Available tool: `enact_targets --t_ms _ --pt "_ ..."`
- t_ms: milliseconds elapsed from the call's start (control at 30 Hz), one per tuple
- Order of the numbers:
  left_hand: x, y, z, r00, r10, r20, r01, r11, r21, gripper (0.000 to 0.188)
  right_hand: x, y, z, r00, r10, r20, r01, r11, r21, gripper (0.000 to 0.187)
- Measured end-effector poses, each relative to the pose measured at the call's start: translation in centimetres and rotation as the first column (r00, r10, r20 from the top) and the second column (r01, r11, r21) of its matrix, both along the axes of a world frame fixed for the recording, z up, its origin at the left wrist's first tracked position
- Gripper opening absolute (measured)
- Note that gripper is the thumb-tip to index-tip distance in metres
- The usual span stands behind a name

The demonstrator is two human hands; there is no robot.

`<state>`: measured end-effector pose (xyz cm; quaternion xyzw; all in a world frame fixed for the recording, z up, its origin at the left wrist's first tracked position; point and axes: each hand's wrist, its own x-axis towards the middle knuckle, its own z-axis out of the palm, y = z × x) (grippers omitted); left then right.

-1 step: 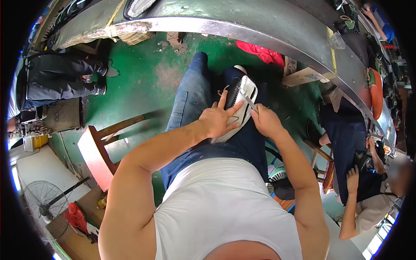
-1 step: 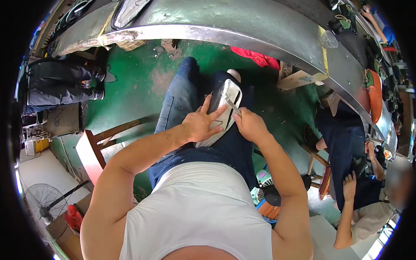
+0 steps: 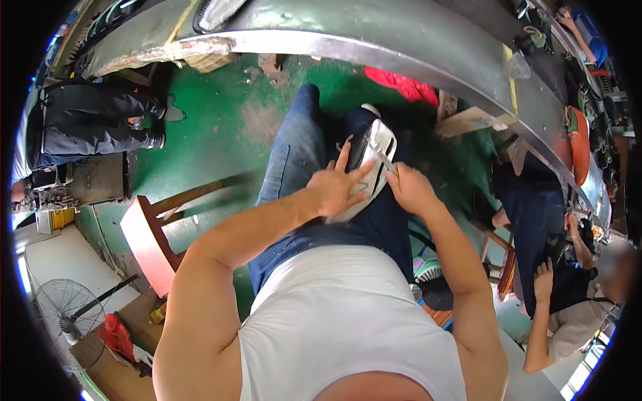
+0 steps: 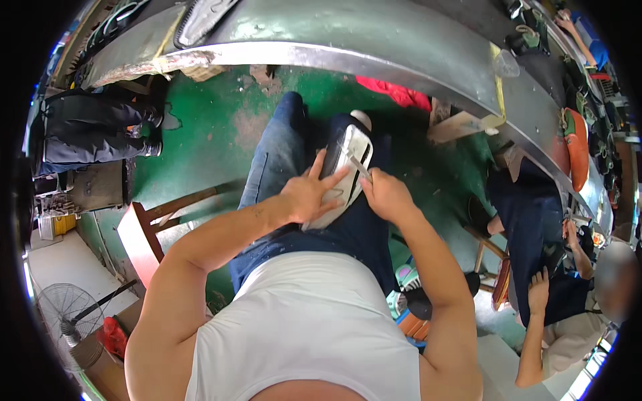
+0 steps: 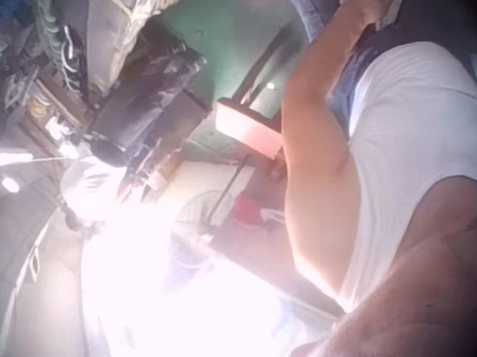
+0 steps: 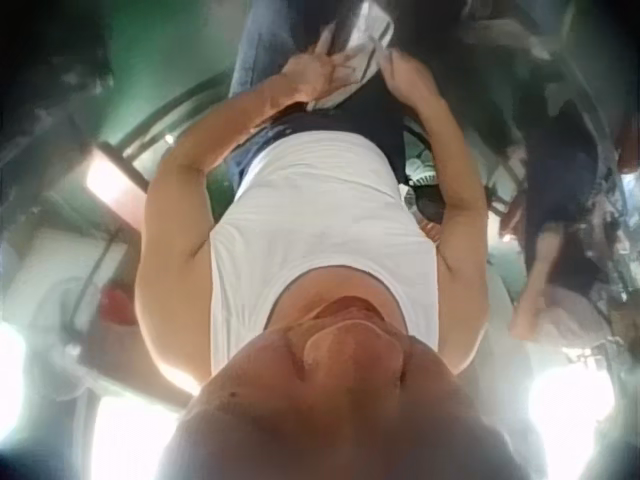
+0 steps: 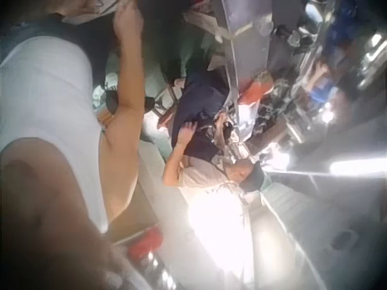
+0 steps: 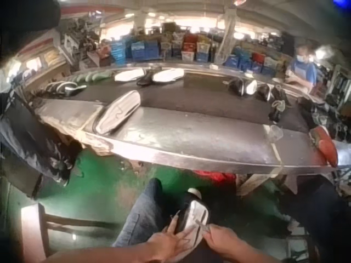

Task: Hand-lasting shoes by pulling the upper material over a last and securing it with tools.

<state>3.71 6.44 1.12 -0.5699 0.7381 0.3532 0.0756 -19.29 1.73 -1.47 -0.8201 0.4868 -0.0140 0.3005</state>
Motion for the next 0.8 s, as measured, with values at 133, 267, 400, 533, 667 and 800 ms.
enact_targets --t_ms 133,267,400,533,667,800 --pt "1.3 5.1 -2.8 0.874 0.278 -0.399 -0.270 0.960 0.077 0.105 -0.5 1.5 -0.6 0.985 -0.044 0.165 0.052 0.998 -0.043 0.033" --pt "1.9 4.5 -1.6 0.801 0.432 -0.416 -0.316 0.894 0.319 0.127 -0.6 3.3 -0.3 0.900 -0.121 0.418 0.090 0.991 0.094 0.033" --pt "3.9 3.1 0.8 0.881 0.310 -0.357 -0.305 0.950 0.072 0.111 -2.0 4.6 -1.2 0.963 -0.148 0.225 0.091 0.966 0.242 0.032" --pt "6.0 1.1 8.4 0.822 0.273 -0.501 -0.419 0.885 -0.205 0.089 -3.3 8.6 -3.0 0.714 -0.430 0.552 0.283 0.899 0.335 0.025" --pt "4.8 -1.8 10.4 0.450 0.059 -0.891 -0.483 0.855 -0.188 0.075 -3.6 10.0 -4.2 0.634 -0.472 0.613 0.355 0.882 0.311 0.026" --pt "3.0 -6.7 9.3 0.514 0.140 -0.846 -0.506 0.846 -0.168 0.039 -3.7 9.4 -2.4 0.659 -0.509 0.553 0.375 0.860 0.345 0.026"
